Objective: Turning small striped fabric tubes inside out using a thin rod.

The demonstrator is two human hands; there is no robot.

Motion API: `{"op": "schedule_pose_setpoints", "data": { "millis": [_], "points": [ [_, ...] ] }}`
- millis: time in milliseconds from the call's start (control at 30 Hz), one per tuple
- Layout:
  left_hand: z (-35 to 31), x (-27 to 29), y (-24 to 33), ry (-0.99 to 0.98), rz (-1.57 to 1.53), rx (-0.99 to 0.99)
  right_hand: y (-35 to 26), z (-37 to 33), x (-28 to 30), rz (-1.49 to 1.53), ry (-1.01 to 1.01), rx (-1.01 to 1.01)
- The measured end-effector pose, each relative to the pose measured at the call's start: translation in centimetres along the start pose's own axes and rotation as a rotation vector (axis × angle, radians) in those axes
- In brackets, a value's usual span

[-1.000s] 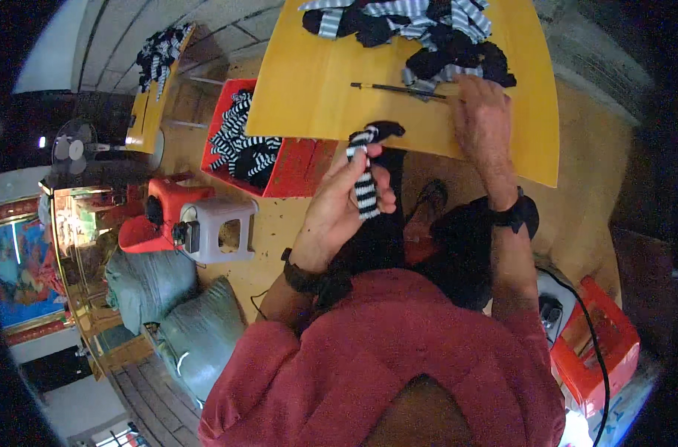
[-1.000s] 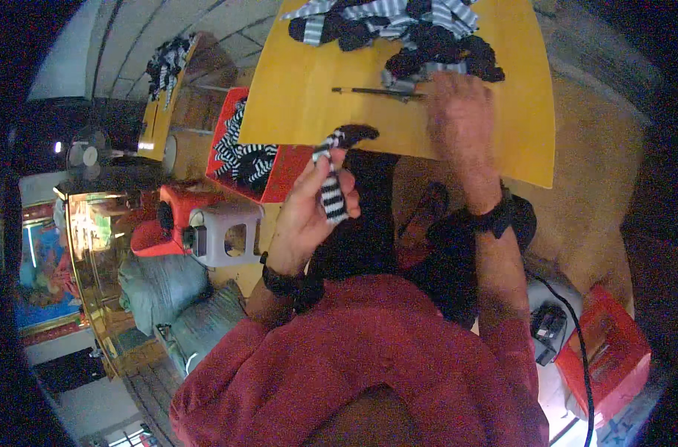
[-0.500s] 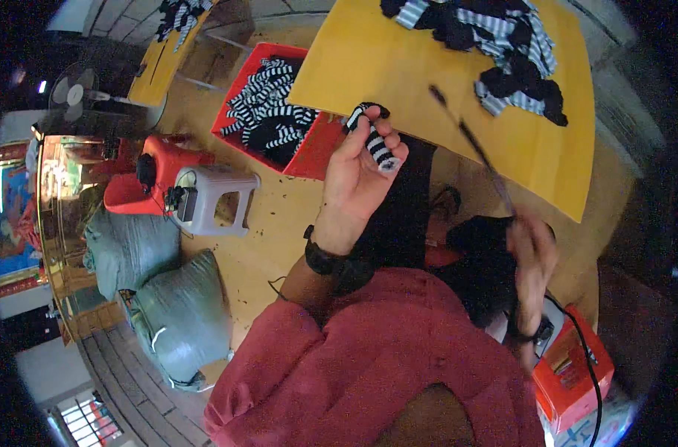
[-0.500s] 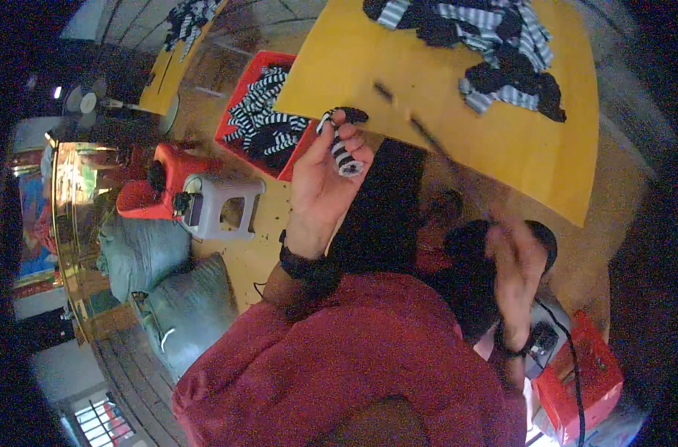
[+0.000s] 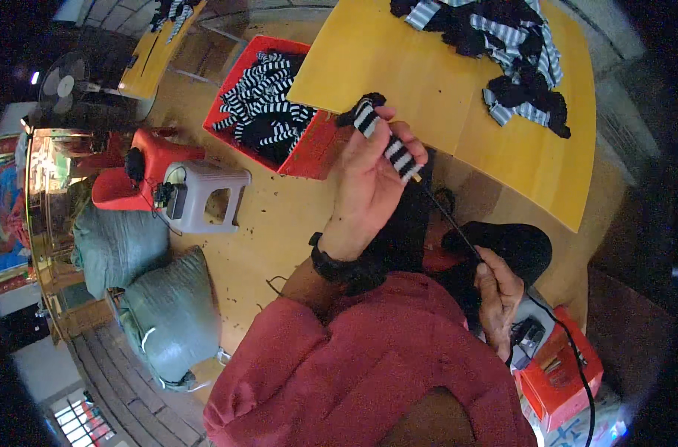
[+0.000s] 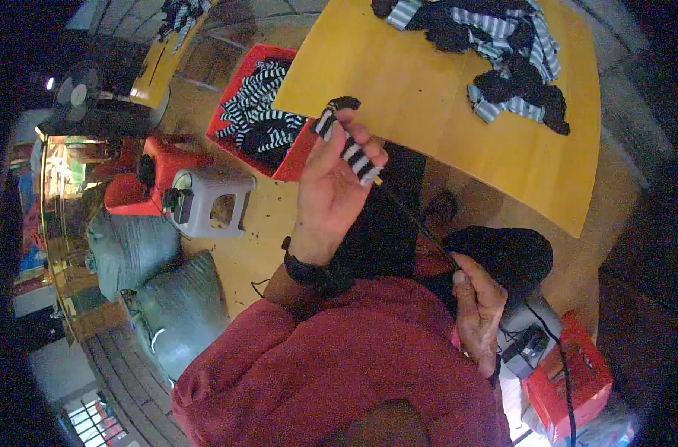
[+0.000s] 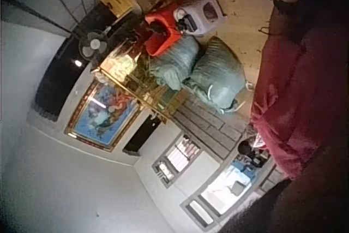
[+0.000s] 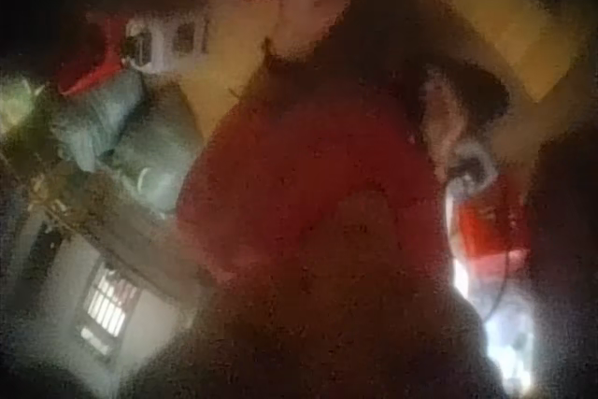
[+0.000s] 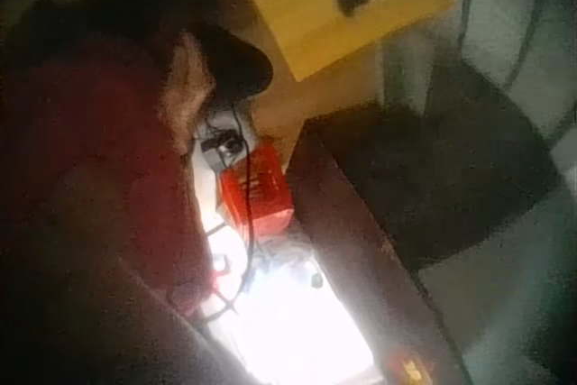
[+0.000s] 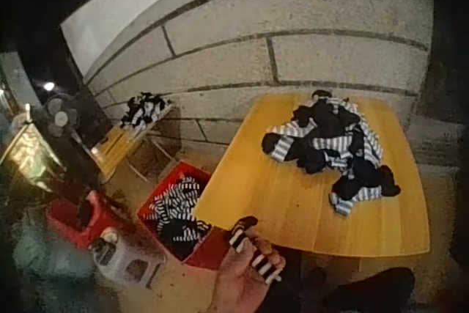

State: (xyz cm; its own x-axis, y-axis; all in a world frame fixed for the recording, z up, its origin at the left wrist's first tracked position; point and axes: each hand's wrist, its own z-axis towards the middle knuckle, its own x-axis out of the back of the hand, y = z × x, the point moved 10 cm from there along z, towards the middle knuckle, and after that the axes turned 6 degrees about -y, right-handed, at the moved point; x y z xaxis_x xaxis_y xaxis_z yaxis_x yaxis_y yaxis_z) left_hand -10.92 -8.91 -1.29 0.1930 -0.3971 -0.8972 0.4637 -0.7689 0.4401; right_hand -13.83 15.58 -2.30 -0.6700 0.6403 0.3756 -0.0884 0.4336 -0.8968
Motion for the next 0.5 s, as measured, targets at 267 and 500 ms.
{"op": "schedule_pose_setpoints", "data": {
  "millis": [267, 500],
  "points": [
    [-1.7, -0.5, -1.5, 0.016, 0.167, -0.045, -0.1, 0.3, -1.6, 0.093, 0.024, -0.024],
    [-1.9, -1.3, -3.0, 0.044, 0.135, -0.027, 0.9, -0.3, -1.4, 0.065, 0.045, -0.042]
  ]
}}
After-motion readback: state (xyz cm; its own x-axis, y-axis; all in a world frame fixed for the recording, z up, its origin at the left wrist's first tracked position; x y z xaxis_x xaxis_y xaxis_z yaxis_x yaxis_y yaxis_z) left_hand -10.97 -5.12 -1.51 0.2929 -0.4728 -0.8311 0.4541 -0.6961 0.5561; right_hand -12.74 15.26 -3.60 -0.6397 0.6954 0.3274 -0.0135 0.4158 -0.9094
